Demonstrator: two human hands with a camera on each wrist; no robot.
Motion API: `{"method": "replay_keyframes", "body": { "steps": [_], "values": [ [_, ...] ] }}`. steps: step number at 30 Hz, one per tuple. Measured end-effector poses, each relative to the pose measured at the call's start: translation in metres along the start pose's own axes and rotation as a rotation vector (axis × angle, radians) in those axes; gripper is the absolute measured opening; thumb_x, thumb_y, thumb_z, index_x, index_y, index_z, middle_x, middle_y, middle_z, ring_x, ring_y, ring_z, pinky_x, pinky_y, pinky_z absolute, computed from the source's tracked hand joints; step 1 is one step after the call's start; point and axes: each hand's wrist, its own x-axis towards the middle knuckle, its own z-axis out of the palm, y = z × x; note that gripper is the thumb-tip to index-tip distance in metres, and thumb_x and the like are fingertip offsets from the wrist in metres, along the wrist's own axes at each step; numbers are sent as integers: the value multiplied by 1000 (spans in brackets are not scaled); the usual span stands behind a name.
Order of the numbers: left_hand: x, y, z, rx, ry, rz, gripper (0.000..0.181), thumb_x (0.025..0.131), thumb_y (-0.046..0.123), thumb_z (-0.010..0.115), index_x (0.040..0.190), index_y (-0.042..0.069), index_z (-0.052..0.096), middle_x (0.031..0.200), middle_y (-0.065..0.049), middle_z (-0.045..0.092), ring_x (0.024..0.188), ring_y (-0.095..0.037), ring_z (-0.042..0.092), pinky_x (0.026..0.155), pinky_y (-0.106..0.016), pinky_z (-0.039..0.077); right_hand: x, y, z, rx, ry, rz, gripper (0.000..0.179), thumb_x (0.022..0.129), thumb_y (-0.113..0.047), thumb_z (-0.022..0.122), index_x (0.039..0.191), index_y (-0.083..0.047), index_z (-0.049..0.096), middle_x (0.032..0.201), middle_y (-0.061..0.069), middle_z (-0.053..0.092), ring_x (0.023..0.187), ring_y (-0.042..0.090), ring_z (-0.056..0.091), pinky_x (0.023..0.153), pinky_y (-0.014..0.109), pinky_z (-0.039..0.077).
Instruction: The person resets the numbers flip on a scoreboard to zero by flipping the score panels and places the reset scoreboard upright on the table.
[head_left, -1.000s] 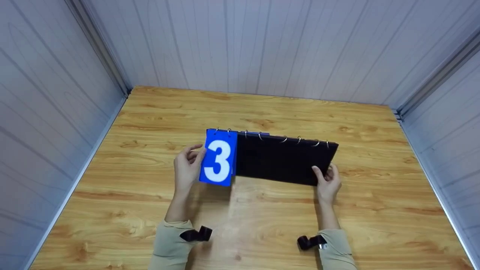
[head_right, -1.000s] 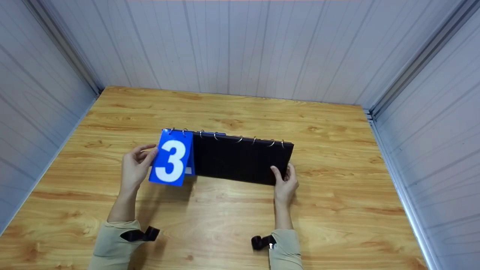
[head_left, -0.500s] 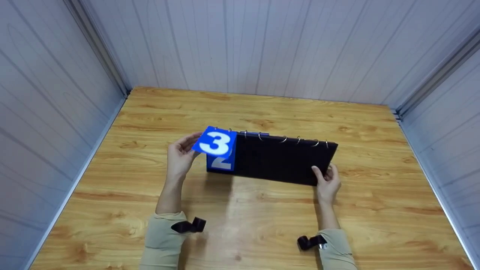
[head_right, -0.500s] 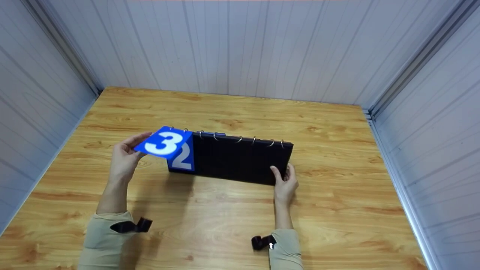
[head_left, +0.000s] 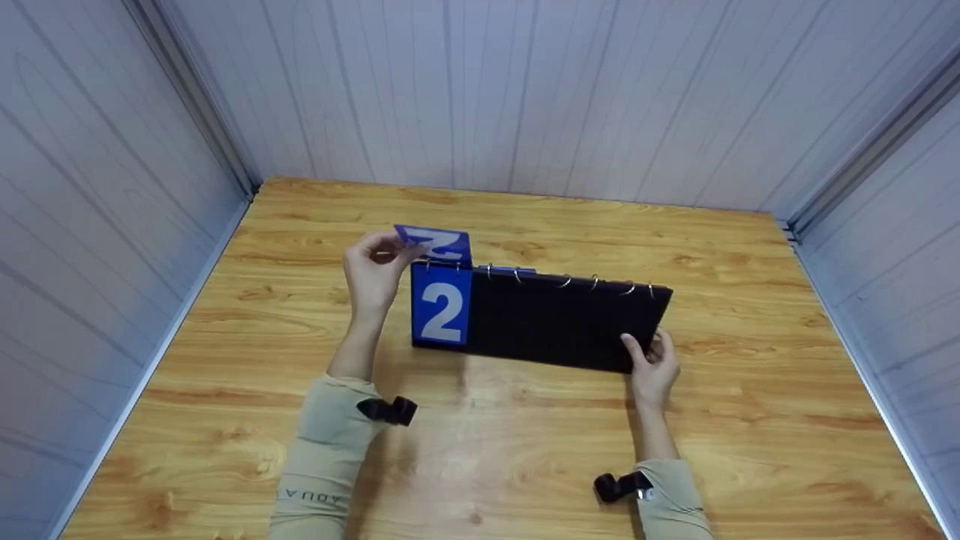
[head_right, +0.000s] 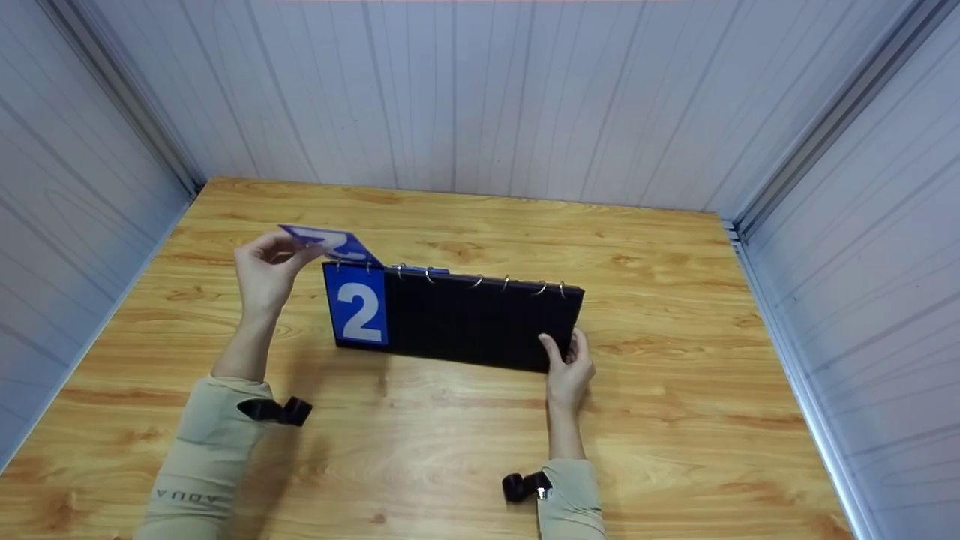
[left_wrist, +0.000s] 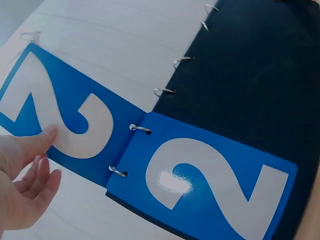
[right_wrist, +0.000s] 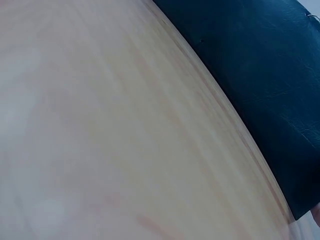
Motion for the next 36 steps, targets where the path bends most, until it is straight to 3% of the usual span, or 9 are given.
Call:
{"method": "replay_keyframes", "body": {
  "steps": [4, 9, 19, 22, 29, 33, 36],
  "values": [
    [12, -2, 6, 70, 22, 18, 19, 64, 11, 79, 71, -2, 66, 70, -6, 59, 66, -14, 55, 56, -21, 46, 0, 0, 1, -3, 1, -7, 29, 71, 4, 71, 95, 11, 56, 68, 12, 55, 61, 7, 52, 59, 13, 42],
    [27, -7, 15, 138, 15, -3, 18, 69, 13, 77, 74, -1, 67, 70, -7, 62, 66, -13, 55, 57, -21, 44, 0, 0, 1, 10, 1, -11, 29, 71, 5, 70, 95, 12, 56, 68, 14, 54, 61, 8, 51, 58, 14, 42],
    [50, -25, 38, 307, -79, -96, 19, 75, 12, 71, 85, -2, 65, 75, -10, 61, 67, -15, 52, 60, -21, 41, 0, 0, 1, -7, 2, -5, 30, 70, 4, 71, 95, 11, 56, 65, 13, 51, 57, 7, 48, 56, 13, 41],
    [52, -30, 41, 357, -112, -117, 21, 76, 12, 70, 90, -3, 65, 78, -11, 61, 69, -16, 52, 62, -23, 42, 0, 0, 1, -9, 6, -9, 29, 70, 4, 71, 94, 11, 56, 63, 13, 50, 56, 7, 48, 54, 13, 40],
    [48, -37, 37, 406, -185, -230, 33, 79, 13, 67, 107, -3, 60, 86, -12, 60, 77, -18, 54, 68, -27, 45, 1, 1, 2, -24, 3, -2, 31, 70, 2, 72, 96, 10, 57, 65, 11, 52, 58, 7, 50, 56, 13, 41],
    [44, -40, 32, 433, -198, -284, 34, 78, 11, 68, 108, -4, 58, 86, -13, 61, 76, -20, 56, 68, -28, 47, 1, 0, 1, -23, 0, -2, 31, 71, 2, 72, 96, 11, 57, 66, 12, 53, 59, 7, 50, 57, 13, 41],
    [42, -42, 28, 487, -190, -291, 29, 77, 6, 68, 103, -4, 61, 82, -13, 62, 73, -21, 57, 67, -30, 47, 1, 0, 1, -23, -1, -6, 30, 71, 2, 72, 96, 11, 57, 66, 12, 52, 59, 7, 50, 57, 13, 41]
  ]
}}
